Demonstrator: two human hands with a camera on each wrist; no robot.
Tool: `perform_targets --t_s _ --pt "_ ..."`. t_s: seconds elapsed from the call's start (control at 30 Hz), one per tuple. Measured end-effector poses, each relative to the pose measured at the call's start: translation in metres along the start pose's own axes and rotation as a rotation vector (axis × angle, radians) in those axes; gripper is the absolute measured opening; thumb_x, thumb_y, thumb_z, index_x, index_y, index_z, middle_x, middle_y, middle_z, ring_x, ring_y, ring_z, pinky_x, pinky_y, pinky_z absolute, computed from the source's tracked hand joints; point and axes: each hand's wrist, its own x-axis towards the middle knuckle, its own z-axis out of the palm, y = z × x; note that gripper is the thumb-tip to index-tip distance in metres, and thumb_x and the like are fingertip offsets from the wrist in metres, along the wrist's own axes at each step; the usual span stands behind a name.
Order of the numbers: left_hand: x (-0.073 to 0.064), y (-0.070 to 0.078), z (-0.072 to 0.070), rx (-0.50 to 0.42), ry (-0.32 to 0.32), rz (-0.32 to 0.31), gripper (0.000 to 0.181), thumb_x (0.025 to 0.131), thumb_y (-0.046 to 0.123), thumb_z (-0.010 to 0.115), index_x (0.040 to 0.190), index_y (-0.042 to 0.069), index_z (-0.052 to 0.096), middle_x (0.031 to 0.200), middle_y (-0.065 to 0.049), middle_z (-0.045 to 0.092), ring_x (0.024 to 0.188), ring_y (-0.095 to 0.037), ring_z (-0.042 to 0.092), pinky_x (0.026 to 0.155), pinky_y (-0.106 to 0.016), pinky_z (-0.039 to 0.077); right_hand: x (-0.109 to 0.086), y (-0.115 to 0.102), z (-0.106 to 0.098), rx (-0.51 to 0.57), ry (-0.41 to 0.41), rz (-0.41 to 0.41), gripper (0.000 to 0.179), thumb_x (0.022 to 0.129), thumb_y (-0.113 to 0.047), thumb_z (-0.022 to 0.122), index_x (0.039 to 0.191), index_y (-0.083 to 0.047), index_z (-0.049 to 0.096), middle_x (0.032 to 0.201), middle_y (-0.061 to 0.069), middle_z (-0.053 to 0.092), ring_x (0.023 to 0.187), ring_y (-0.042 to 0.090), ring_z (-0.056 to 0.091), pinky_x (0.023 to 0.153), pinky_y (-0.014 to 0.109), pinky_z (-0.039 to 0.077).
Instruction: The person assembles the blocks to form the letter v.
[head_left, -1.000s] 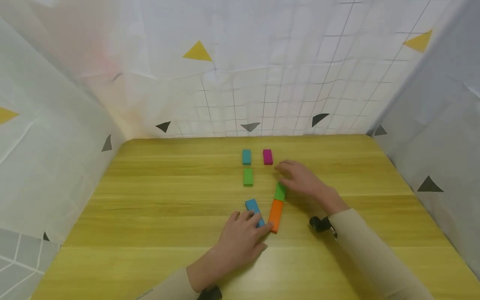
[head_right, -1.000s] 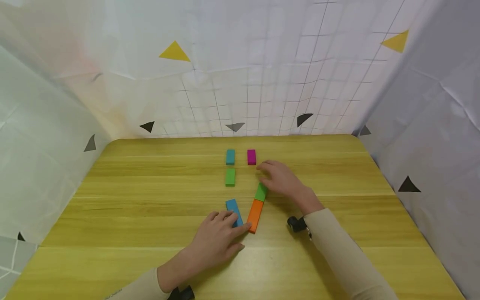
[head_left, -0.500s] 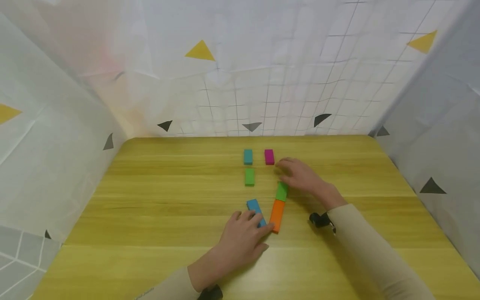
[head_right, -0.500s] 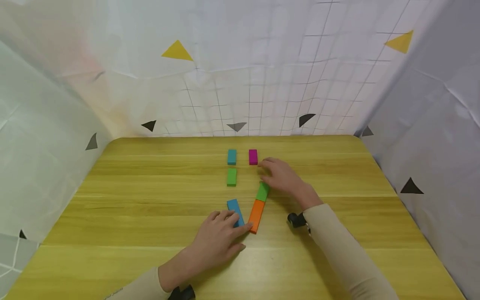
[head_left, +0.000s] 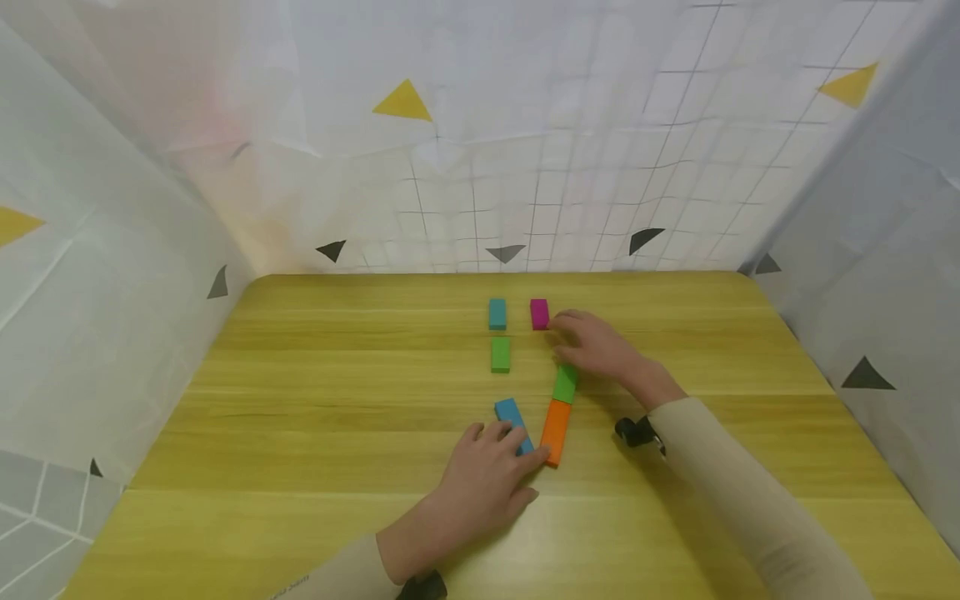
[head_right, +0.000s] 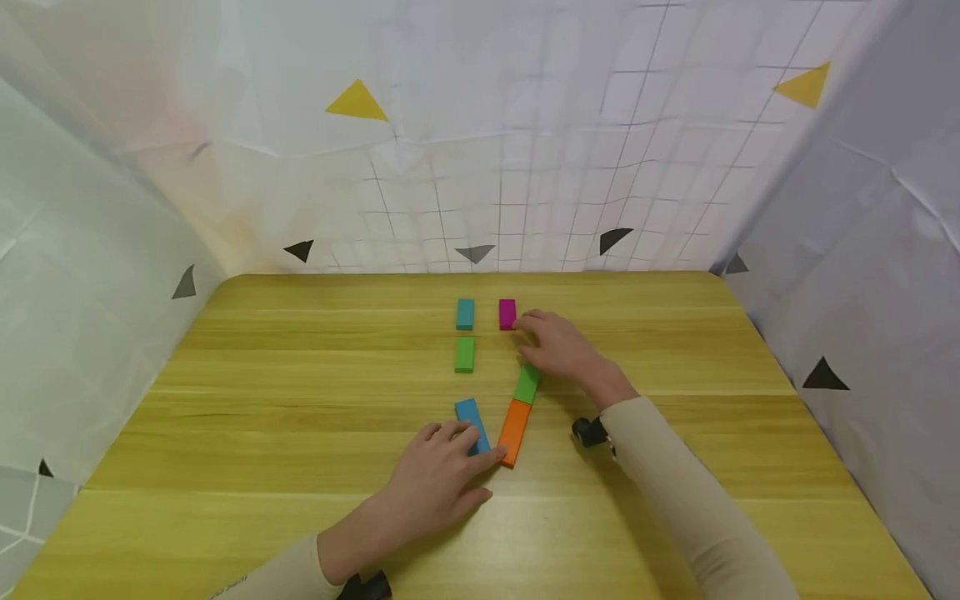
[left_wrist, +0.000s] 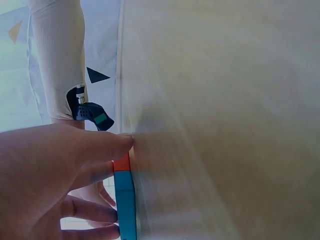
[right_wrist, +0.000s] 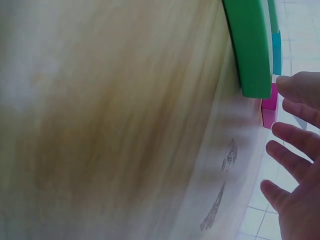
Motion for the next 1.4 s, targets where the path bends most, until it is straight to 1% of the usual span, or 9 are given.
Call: perform_targets --t_s 0.2,0.33,0.57,0.7,0.8,1.0,1.23,1.4 --pt "-0.001 0.000 0.000 0.003 0.013 -0.001 0.049 0.093 0.053 0.061 0.140 0.038 0.055 0.125 0.004 0.062 0.123 -0.024 0.055 0.097 -0.051 0.049 0.005 0.008 0.003 0.022 0.011 0.007 0.048 0.092 -0.020 0.065 0.136 -0.005 0.057 0.141 0.017 0.054 0.130 0.037 0.051 0.112 0.055 0.039" --pt "-0.001 -0.001 0.000 0.005 0.016 -0.002 0.049 0.093 0.053 0.060 0.140 0.038 0.054 0.125 0.004 0.061 0.123 -0.024 0.055 0.097 -0.050 0.049 0.009 0.009 0.002 0.034 0.018 0.015 0.048 0.092 -0.019 0.065 0.137 -0.003 0.056 0.142 0.019 0.053 0.131 0.039 0.049 0.112 0.055 0.038" --pt "-0.001 0.000 -0.001 0.009 -0.004 -0.008 0.050 0.093 0.053 0.060 0.141 0.038 0.054 0.126 0.004 0.061 0.124 -0.024 0.054 0.097 -0.050 0.048 0.016 0.011 0.000 0.051 0.039 0.004 0.048 0.091 -0.016 0.066 0.135 -0.001 0.057 0.141 0.021 0.054 0.131 0.039 0.049 0.114 0.055 0.036" --pt "-0.001 0.000 0.000 0.011 -0.007 -0.011 0.050 0.093 0.053 0.060 0.141 0.039 0.054 0.126 0.004 0.060 0.124 -0.024 0.054 0.097 -0.050 0.048 0.019 0.011 0.000 0.060 0.030 0.006 0.046 0.092 -0.016 0.066 0.135 -0.001 0.057 0.141 0.020 0.054 0.131 0.038 0.050 0.114 0.054 0.036" --pt "-0.002 0.000 0.001 0.020 0.004 -0.010 0.050 0.093 0.054 0.060 0.141 0.039 0.054 0.125 0.004 0.061 0.124 -0.024 0.054 0.097 -0.050 0.048 0.020 0.010 -0.001 0.071 0.024 0.014 0.046 0.092 -0.016 0.066 0.134 -0.001 0.057 0.141 0.020 0.053 0.131 0.039 0.049 0.114 0.055 0.036" --pt "-0.001 0.000 0.001 0.037 0.021 -0.003 0.051 0.092 0.054 0.060 0.140 0.038 0.054 0.124 0.005 0.061 0.122 -0.023 0.055 0.096 -0.049 0.049 0.023 0.010 -0.001 0.076 0.005 0.050 0.046 0.094 -0.019 0.064 0.135 -0.001 0.056 0.144 0.019 0.051 0.133 0.038 0.047 0.116 0.055 0.034" --pt "0.001 -0.001 0.001 0.033 -0.002 0.002 0.051 0.093 0.055 0.060 0.140 0.039 0.054 0.126 0.005 0.061 0.123 -0.023 0.055 0.096 -0.049 0.049 0.028 0.014 0.001 0.114 0.013 0.097 0.046 0.093 -0.020 0.062 0.136 -0.003 0.056 0.150 0.019 0.044 0.139 0.040 0.041 0.118 0.056 0.028" --pt "0.001 -0.002 0.002 0.035 -0.004 0.001 0.051 0.092 0.055 0.060 0.140 0.039 0.054 0.127 0.005 0.061 0.123 -0.023 0.055 0.096 -0.049 0.049 0.032 0.015 0.000 0.104 -0.002 0.081 0.048 0.093 -0.020 0.061 0.136 -0.001 0.055 0.153 0.021 0.040 0.142 0.042 0.036 0.119 0.057 0.026"
